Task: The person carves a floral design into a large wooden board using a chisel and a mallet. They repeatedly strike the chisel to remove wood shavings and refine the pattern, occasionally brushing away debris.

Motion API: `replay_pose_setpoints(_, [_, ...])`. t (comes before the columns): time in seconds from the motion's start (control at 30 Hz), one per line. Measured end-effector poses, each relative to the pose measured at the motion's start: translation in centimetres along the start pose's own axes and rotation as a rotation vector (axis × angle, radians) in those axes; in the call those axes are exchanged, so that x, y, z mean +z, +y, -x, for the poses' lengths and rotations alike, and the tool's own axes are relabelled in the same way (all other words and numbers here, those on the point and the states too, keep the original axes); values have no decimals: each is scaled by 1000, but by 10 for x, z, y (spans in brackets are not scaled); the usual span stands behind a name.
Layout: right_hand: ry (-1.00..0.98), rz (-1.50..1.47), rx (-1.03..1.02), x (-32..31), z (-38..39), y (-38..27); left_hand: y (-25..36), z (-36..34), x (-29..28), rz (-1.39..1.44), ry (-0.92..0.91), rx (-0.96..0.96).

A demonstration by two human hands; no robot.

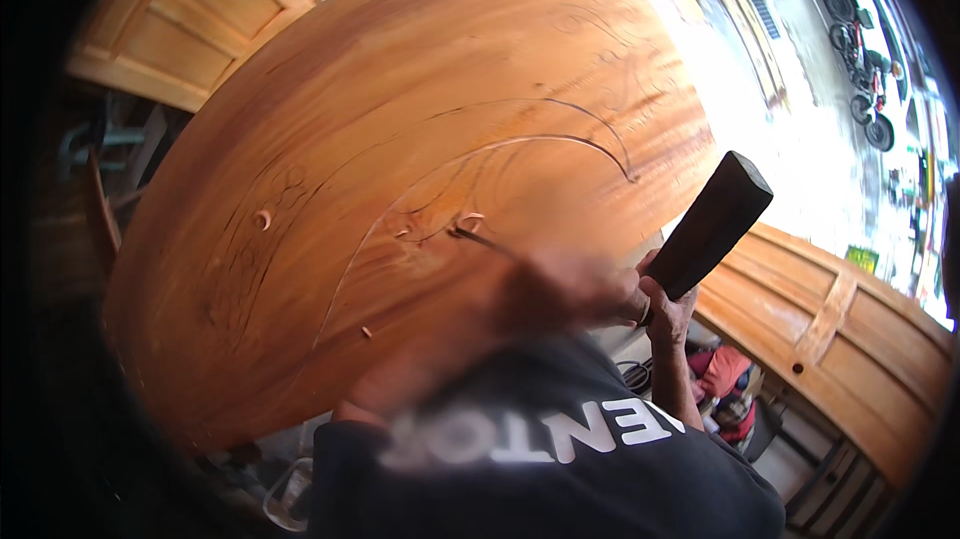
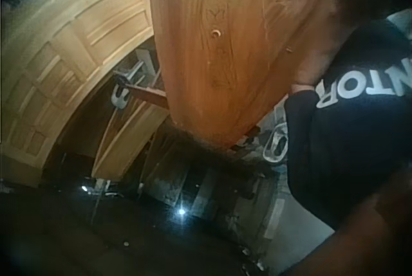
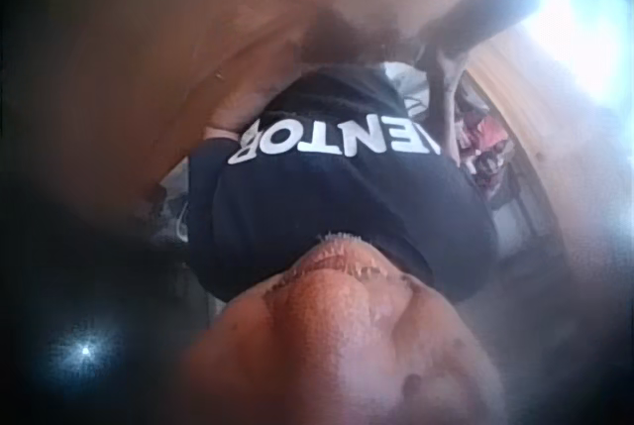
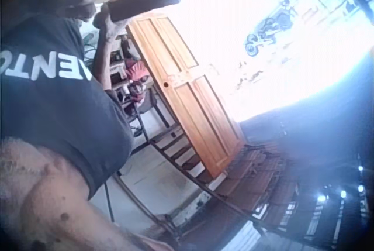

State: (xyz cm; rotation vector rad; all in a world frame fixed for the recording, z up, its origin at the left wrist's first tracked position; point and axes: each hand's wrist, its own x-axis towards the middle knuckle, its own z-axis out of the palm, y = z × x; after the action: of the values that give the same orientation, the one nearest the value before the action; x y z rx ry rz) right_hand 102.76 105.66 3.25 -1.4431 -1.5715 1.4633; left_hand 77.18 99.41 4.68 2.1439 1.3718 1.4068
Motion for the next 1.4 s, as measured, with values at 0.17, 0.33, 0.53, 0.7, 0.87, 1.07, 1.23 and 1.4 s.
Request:
replay_pose_setpoints(0.17, [256,-164,-6,-10,30,11,2,-24,41,57,-105,112])
replay_pose_setpoints(0.33, [344,-88,18,-37,38,44,21,-65,75,197,-236,170])
replay_pose_setpoints(0.53, [390,-77,55,-67,65,76,26,-81,117,276,-316,333])
replay_pose_setpoints(0.7, [532,-103,53,-56,100,42,23,-84,132,299,-290,442])
replay_pose_setpoints(0.87, [576,-183,22,-49,116,42,26,-94,110,217,-160,354])
replay_pose_setpoints(1.07, [434,-246,43,-53,88,23,20,-98,88,181,120,131])
replay_pose_setpoints(1.23, [207,-378,36,-66,32,22,-4,-100,68,328,345,-193])
replay_pose_setpoints(1.4, [40,-181,-34,-116,-40,56,-44,-114,68,500,904,-498])
